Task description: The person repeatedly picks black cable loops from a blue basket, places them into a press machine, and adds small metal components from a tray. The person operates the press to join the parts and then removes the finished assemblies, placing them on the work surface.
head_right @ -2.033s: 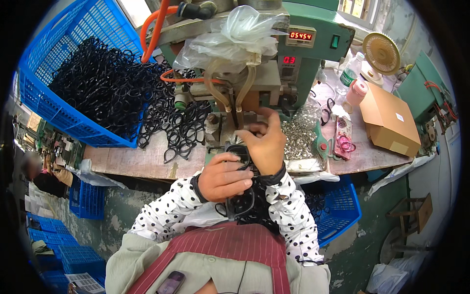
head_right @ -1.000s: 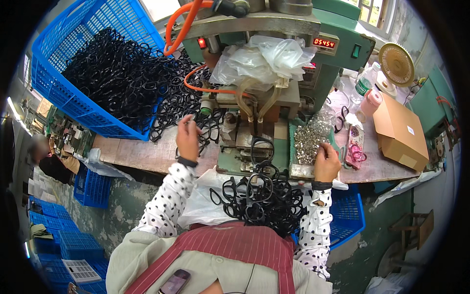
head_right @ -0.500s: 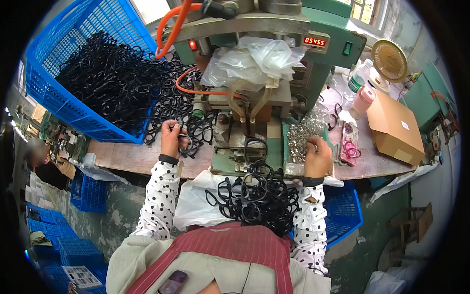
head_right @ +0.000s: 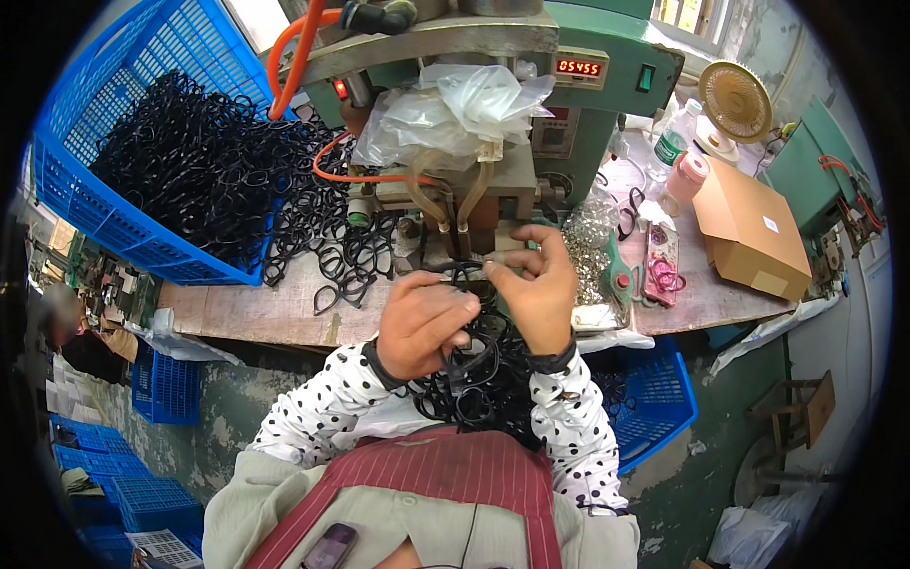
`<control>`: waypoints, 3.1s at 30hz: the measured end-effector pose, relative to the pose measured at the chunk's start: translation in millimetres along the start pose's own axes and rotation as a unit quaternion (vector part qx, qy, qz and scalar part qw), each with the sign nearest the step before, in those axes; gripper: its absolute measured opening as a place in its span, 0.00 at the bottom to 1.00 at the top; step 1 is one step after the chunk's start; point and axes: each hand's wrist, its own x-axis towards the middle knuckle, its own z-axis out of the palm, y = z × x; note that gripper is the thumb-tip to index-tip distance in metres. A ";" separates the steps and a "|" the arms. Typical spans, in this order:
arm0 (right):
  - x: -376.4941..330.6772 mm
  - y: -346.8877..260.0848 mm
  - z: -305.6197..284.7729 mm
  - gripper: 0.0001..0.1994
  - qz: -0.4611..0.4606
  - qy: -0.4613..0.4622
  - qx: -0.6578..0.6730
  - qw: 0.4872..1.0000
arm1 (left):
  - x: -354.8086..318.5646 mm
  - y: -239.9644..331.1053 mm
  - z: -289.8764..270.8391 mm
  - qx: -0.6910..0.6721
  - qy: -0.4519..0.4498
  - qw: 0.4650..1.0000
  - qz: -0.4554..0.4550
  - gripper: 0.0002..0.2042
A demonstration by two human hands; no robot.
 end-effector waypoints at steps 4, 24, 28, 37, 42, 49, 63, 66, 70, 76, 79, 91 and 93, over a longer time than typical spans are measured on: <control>6.5 12.2 10.5 0.25 -0.010 0.013 -0.046 0.999 | -6.6 -6.1 10.1 -0.052 0.004 0.998 0.020 0.22; 29.4 85.4 -111.6 0.15 -0.118 0.128 -0.479 0.861 | -10.0 -26.5 10.7 -0.125 -0.134 0.978 0.097 0.22; 18.2 90.2 -104.5 0.10 -0.234 0.084 -0.566 0.786 | -10.8 -29.3 13.8 -0.137 -0.111 0.979 0.099 0.29; 21.8 102.5 -105.0 0.03 -0.162 0.193 -0.388 0.887 | -13.7 -44.8 -7.2 -0.003 -0.057 0.984 0.171 0.24; 19.4 108.1 -103.6 0.05 -0.159 0.217 -0.384 0.883 | -44.1 -153.1 -3.0 0.276 0.106 0.922 -0.252 0.12; 21.0 103.0 -97.2 0.05 -0.117 0.265 -0.324 0.901 | -99.3 -214.2 26.4 0.303 -0.039 0.774 -0.554 0.15; 12.1 69.8 -78.2 0.08 -0.132 0.155 -0.390 0.898 | -177.4 -138.3 -71.0 0.246 -0.210 0.944 -0.064 0.14; 10.4 36.8 -53.7 0.07 -0.069 0.030 -0.152 0.985 | -170.4 -146.5 -74.5 0.244 -0.227 0.942 -0.042 0.13; 4.0 -0.2 -31.3 0.09 -0.043 -0.065 -0.074 0.994 | -139.1 -132.4 -67.7 0.190 -0.111 0.970 -0.104 0.13; 5.7 3.3 -8.5 0.09 -0.136 -0.019 -0.133 0.982 | -69.3 -59.2 -49.7 0.035 0.115 0.979 -0.162 0.07; 0.2 6.5 6.1 0.10 -0.083 0.019 -0.097 0.992 | -23.0 -27.9 -47.2 -0.054 0.155 0.974 -0.155 0.08; 1.2 11.3 40.1 0.23 -0.036 0.058 0.045 0.997 | 35.2 -26.7 -52.9 -0.211 0.182 0.899 -0.338 0.09; 1.7 15.1 40.5 0.24 -0.042 0.063 0.044 0.996 | 31.5 -27.7 -50.7 -0.207 0.181 0.903 -0.331 0.10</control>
